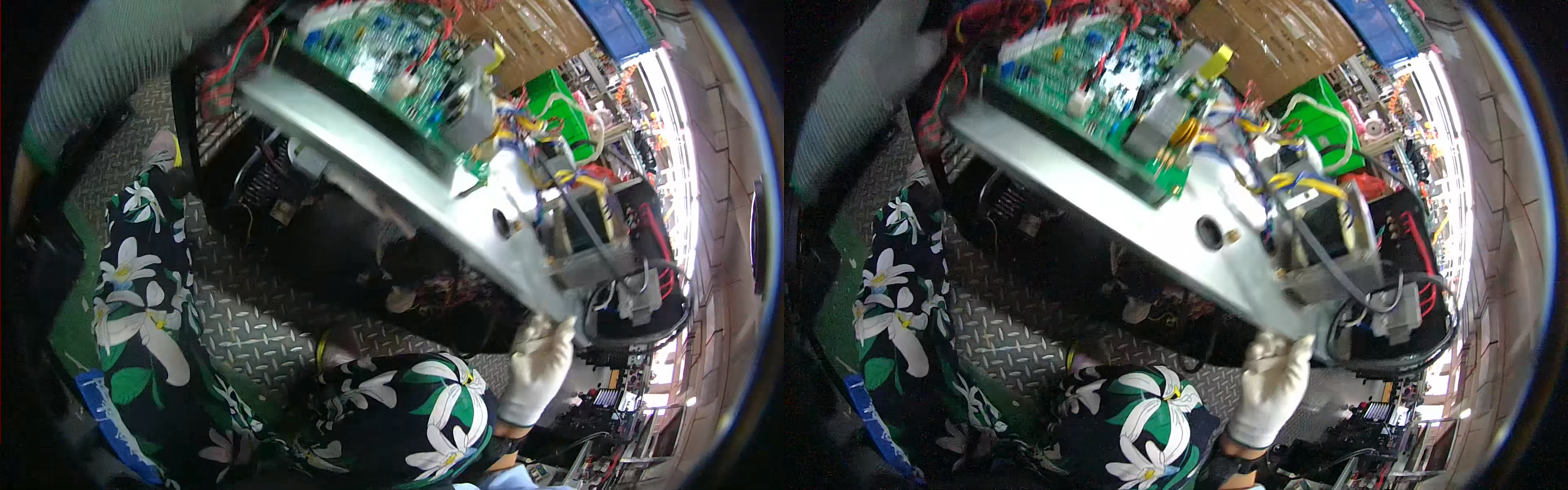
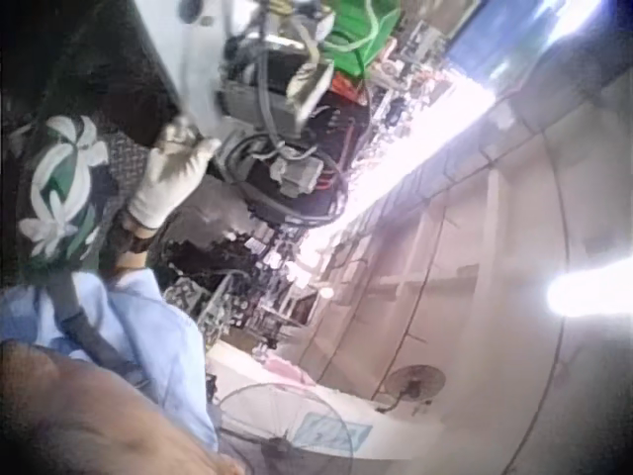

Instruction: Manually assemble internal components and wiring of an industrial welding machine unit.

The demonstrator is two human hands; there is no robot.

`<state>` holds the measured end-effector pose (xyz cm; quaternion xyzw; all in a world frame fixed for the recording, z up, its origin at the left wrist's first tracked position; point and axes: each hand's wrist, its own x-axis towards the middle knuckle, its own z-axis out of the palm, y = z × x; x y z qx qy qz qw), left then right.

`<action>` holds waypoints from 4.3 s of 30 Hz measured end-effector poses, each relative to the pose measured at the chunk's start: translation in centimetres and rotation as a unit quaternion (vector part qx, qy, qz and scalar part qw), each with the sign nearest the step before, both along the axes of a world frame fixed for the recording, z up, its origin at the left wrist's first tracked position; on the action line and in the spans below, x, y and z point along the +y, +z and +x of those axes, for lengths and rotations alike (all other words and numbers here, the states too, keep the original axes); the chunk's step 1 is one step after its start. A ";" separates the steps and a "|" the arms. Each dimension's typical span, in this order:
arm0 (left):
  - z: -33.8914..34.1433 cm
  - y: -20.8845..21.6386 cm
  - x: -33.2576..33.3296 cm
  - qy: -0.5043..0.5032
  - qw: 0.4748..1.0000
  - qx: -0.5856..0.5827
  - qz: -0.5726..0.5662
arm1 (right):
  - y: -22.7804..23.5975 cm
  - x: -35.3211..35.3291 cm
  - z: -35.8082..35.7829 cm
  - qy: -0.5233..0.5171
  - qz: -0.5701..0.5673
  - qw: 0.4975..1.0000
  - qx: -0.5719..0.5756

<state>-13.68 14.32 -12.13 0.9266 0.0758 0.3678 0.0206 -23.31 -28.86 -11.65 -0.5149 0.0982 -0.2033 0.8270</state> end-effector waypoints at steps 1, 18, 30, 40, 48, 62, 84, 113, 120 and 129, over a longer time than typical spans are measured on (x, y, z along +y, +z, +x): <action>1.0 -1.4 -0.4 -0.009 1.000 0.006 -0.012 | -0.2 -0.7 0.9 0.027 0.003 0.999 -0.038; 14.4 -7.6 6.5 -0.061 0.991 -0.041 -0.115 | 4.1 -2.8 15.8 -0.008 -0.083 0.995 -0.060; 13.4 4.6 0.1 -0.033 0.985 -0.105 -0.134 | 4.3 -2.3 16.3 0.019 -0.040 0.996 -0.076; 12.4 7.1 -0.3 -0.134 0.967 -0.022 -0.214 | 4.8 -2.1 19.4 -0.012 -0.013 0.999 -0.042; 19.6 -2.2 -1.3 -0.153 0.979 0.013 -0.133 | -3.5 -4.8 26.6 0.150 0.075 0.983 0.078; 17.5 -1.9 -4.2 -0.148 0.984 -0.014 -0.094 | -3.4 2.5 24.2 0.259 -0.603 0.755 -0.018; 11.6 -7.2 -23.4 -0.424 0.860 0.275 -0.070 | -3.9 1.3 28.0 0.233 -0.651 0.712 0.120; 15.4 -8.0 -26.8 -0.319 0.857 0.295 -0.276 | -4.1 0.4 27.3 0.222 -0.510 0.814 0.170; 14.8 -6.2 -25.6 -0.382 0.823 0.385 -0.170 | -5.5 -0.7 27.9 0.268 -0.465 0.821 0.194; 15.1 -7.1 -24.7 -0.438 0.804 0.367 -0.164 | -5.8 -0.2 28.6 0.304 -0.493 0.794 0.186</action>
